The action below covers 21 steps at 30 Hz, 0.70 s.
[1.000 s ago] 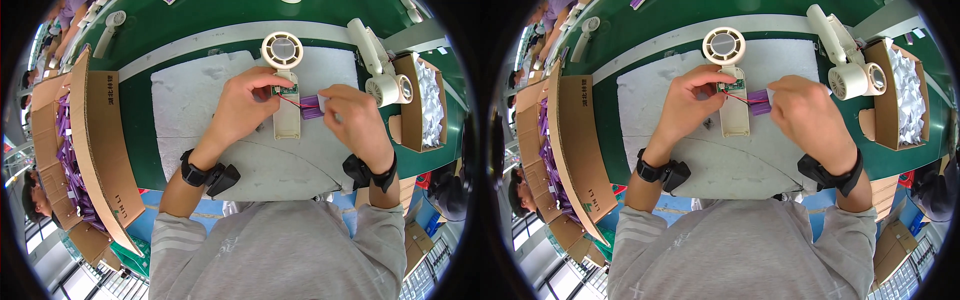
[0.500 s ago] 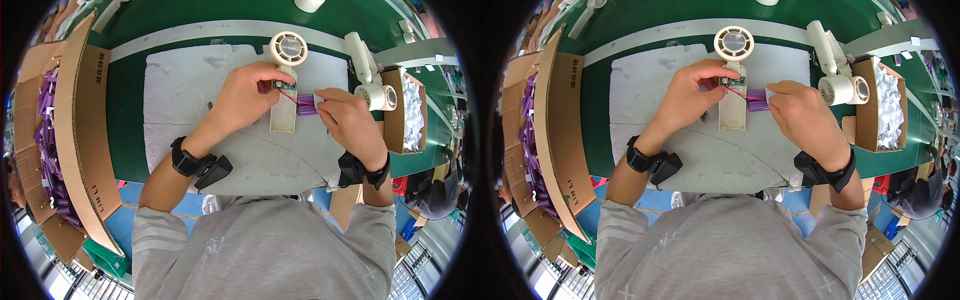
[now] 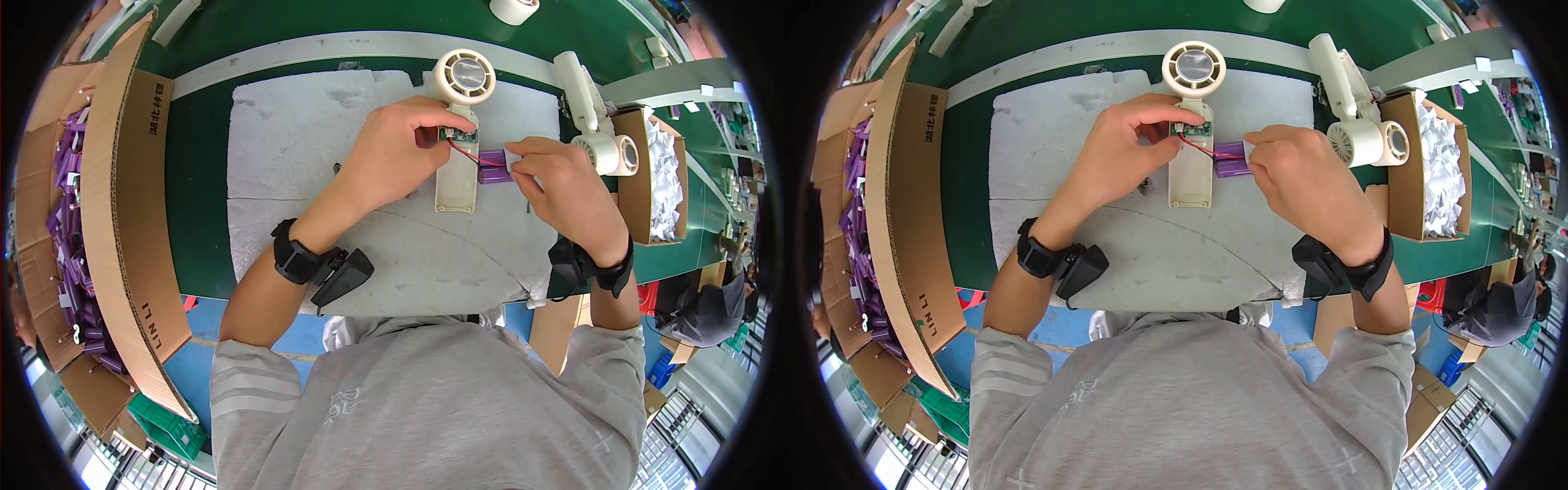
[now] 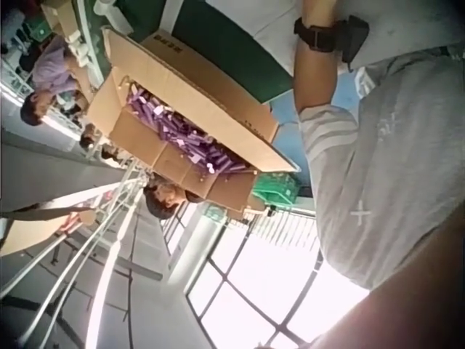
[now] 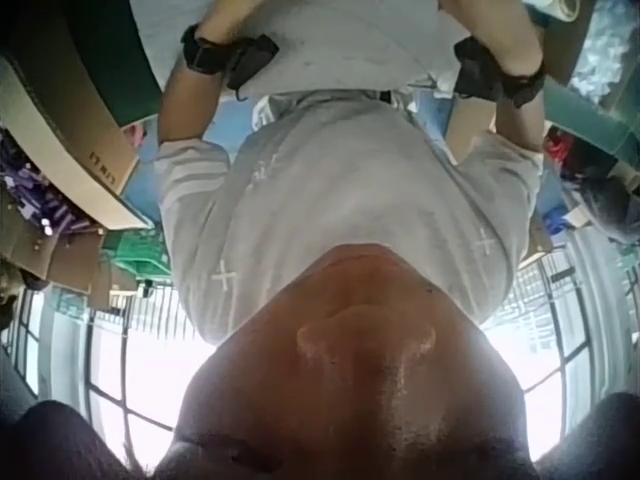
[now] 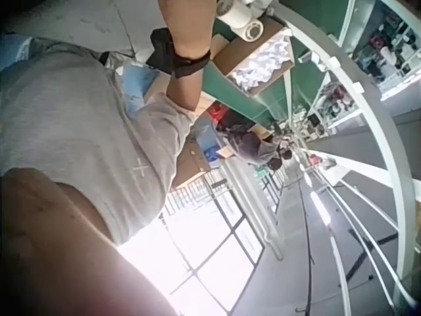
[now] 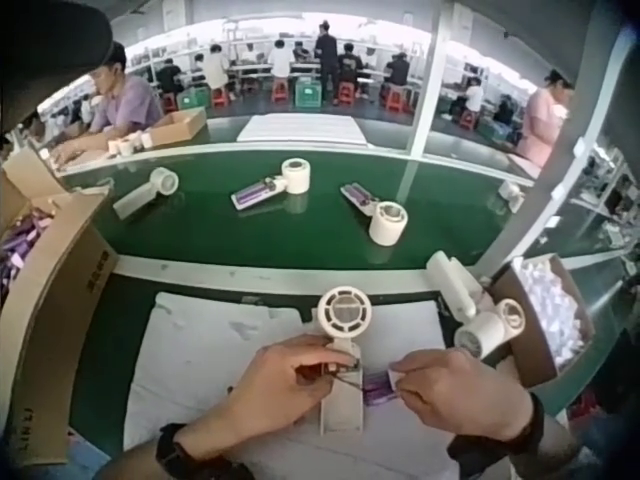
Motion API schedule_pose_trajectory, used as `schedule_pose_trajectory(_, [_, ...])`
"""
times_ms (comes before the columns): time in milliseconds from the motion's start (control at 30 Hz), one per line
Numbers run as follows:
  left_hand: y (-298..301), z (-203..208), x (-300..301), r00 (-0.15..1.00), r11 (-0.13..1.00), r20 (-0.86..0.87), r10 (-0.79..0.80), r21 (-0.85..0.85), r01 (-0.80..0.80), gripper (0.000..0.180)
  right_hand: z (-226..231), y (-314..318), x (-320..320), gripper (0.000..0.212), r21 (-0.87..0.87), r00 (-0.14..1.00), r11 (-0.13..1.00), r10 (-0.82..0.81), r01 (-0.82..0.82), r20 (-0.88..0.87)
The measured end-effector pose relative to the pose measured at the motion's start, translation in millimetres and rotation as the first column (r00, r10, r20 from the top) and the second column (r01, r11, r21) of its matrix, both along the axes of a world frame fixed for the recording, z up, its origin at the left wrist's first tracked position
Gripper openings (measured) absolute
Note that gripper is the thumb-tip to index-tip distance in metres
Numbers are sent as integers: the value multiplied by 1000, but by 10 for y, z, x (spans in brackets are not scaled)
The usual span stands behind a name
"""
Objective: Assembling electronic components and circuit boards onto cylindrical batteries at a production workstation.
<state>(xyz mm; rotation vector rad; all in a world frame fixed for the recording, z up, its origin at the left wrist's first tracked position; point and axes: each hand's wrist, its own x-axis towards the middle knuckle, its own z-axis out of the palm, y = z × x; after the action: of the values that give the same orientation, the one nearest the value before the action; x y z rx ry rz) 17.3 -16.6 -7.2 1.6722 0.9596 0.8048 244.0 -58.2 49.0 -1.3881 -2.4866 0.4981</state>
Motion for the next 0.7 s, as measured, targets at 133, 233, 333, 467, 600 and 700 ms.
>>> schedule_pose_trajectory(133, [-6, -3, -3, 1000, 1000, 12, -4, 6, 4, 33, -11, -32, -18, 5, 13, 1000, 1000, -20, 20, 0])
schedule_pose_trajectory(233, [8, -10, 2, 1000, 1000, 15, -3, 14, 3, 33, -34, -49, -57, 6, 56, 999, 998, -29, 27, 33])
schedule_pose_trajectory(333, [5, -9, 4, 1000, 1000, 1, -5, 12, 5, 33, -80, -85, -112, 7, 119, 995, 993, -37, 26, 88])
schedule_pose_trajectory(467, [5, -18, 7, 1000, 1000, -3, 1, 26, -1, 32, -164, -135, -151, 7, 224, 986, 968, -139, 115, 96])
schedule_pose_trajectory(600, [9, -48, 19, 1000, 999, 6, 11, 41, -12, 31, -132, -90, 87, 8, -36, 912, 928, -370, 370, -178])
schedule_pose_trajectory(700, [-6, -43, -15, 999, 999, 23, 26, 46, -27, 30, 59, -100, 478, 8, 105, 820, 829, -510, 549, -260])
